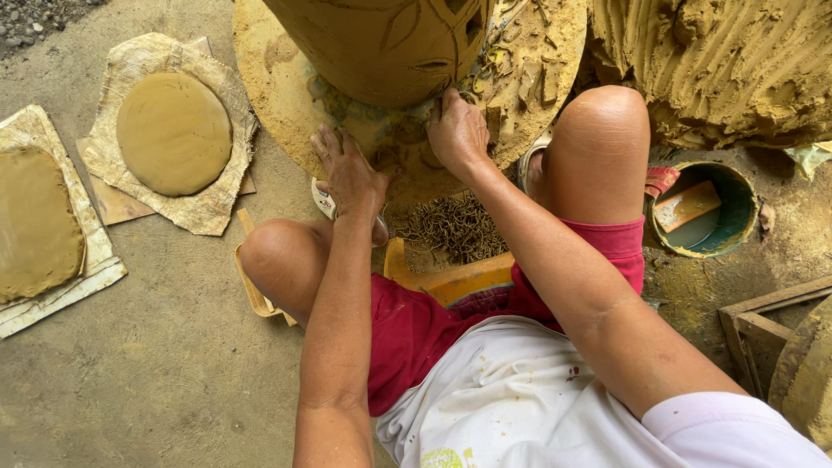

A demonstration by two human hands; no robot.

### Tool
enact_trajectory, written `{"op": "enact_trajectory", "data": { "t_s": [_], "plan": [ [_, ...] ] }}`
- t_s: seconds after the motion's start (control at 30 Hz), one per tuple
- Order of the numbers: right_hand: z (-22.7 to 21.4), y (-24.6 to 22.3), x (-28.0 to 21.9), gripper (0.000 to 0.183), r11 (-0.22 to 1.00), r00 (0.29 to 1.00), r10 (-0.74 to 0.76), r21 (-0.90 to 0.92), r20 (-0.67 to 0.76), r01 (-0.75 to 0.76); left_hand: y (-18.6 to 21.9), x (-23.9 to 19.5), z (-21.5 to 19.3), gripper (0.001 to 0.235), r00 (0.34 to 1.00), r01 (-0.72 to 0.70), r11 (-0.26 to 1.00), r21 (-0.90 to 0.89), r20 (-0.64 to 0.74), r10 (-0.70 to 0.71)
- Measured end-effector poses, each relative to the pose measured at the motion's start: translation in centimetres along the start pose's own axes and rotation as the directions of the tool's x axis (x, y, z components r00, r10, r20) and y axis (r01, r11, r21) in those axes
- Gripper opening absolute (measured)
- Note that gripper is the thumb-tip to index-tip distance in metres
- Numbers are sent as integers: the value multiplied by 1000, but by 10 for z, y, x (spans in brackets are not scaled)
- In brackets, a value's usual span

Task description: The person carves decorative leaf patterns and small rectangular windows into a large clay vessel using a small carving tool. They support the side of the pot with one hand while using the tool to scrape away clay, then use their fingers to clear debris from the base of the vessel.

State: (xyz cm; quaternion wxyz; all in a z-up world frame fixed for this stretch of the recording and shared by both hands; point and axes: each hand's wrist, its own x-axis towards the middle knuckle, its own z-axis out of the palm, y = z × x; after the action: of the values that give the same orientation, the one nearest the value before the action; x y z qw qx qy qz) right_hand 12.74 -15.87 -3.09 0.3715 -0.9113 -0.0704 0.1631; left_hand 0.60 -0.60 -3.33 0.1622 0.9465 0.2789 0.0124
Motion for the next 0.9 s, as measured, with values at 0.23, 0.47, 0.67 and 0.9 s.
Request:
{"op": "enact_trajectory", "data": {
  "t_s": [0.23,0.47,0.67,0.9],
  "plan": [
    [-7,9,-1,24,1000,999,-19,18,-30,20,30,-14,-34,118,970,159,987,34,184,-162],
    [-3,12,-12,15,997,990,-79,2,-118,80,29,-17,-26,118,978,154,986,62,132,-161],
    [1,-2,1,18,1000,995,14,23,-100,-12,34,-17,-27,116,985,145,988,57,88,-149],
    [-5,7,-1,16,999,996,-11,39,-92,14,55,-24,-31,115,951,247,968,49,177,-252]
  ]
}}
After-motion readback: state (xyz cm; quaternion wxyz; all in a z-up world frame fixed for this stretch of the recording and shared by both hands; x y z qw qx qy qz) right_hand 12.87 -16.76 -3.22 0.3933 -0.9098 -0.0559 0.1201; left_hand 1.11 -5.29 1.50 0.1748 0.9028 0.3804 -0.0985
